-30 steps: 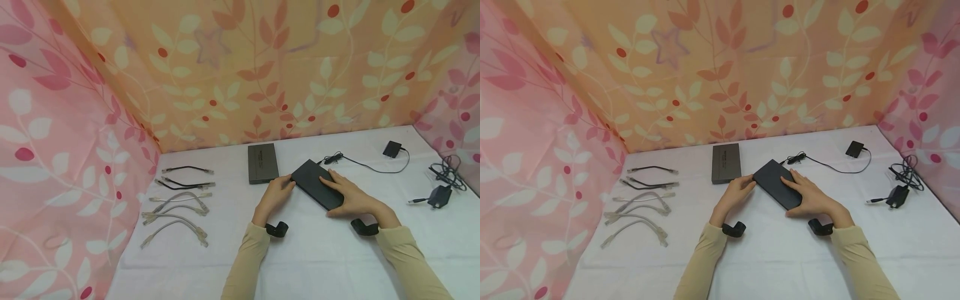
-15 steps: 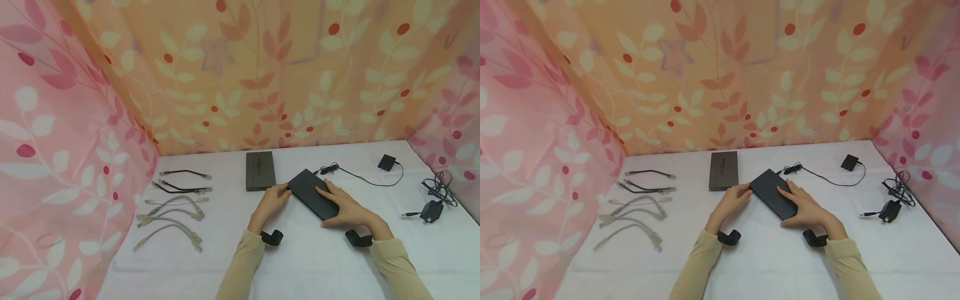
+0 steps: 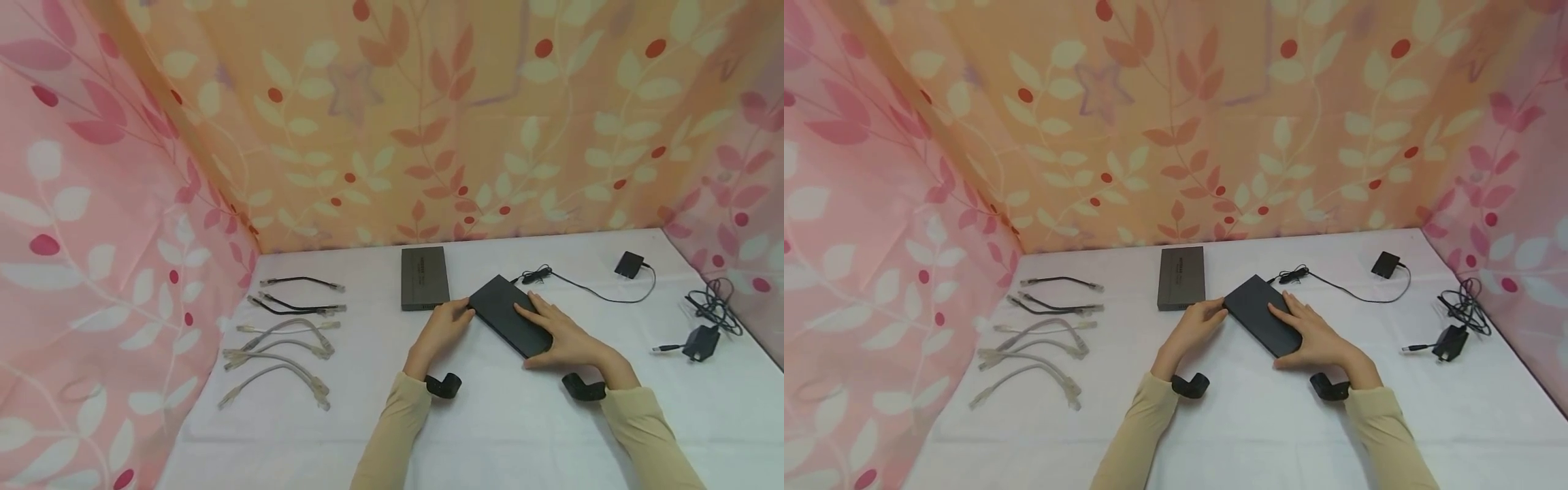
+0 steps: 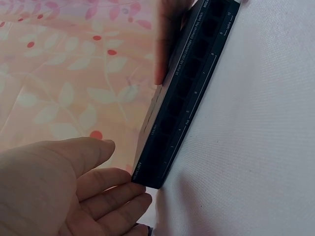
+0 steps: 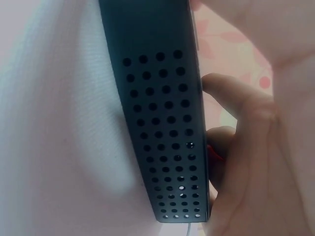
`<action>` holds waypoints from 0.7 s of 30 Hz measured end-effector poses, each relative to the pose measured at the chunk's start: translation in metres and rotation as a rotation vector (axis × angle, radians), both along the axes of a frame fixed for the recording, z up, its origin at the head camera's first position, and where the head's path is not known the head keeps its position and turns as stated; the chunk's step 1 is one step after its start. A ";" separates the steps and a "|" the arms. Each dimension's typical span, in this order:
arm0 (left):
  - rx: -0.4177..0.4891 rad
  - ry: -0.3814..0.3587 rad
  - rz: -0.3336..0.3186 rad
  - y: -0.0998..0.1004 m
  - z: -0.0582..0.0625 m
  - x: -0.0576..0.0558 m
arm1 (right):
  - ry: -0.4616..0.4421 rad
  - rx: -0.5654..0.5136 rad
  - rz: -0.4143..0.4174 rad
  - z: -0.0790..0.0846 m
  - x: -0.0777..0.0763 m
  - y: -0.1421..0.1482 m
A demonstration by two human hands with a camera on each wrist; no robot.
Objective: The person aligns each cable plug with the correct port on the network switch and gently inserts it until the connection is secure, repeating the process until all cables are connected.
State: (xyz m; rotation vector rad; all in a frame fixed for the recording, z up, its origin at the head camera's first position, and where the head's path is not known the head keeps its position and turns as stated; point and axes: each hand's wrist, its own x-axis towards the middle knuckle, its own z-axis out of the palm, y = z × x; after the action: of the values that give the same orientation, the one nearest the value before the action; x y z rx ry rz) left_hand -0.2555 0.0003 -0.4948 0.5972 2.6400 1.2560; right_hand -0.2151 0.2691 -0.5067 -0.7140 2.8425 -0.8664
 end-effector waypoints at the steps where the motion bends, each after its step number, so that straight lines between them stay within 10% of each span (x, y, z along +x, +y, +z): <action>1: 0.002 -0.002 -0.002 0.000 0.000 0.000 | 0.002 -0.002 -0.001 -0.001 0.000 0.000; 21: -0.039 -0.005 -0.100 -0.019 0.016 0.001 | -0.032 0.013 -0.025 0.000 0.002 -0.003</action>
State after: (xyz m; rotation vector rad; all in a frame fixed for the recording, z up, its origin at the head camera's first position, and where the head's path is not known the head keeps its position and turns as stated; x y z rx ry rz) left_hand -0.2549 -0.0191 -0.4783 0.7085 2.5890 1.1739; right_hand -0.2135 0.2658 -0.5069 -0.6578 2.8324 -0.8536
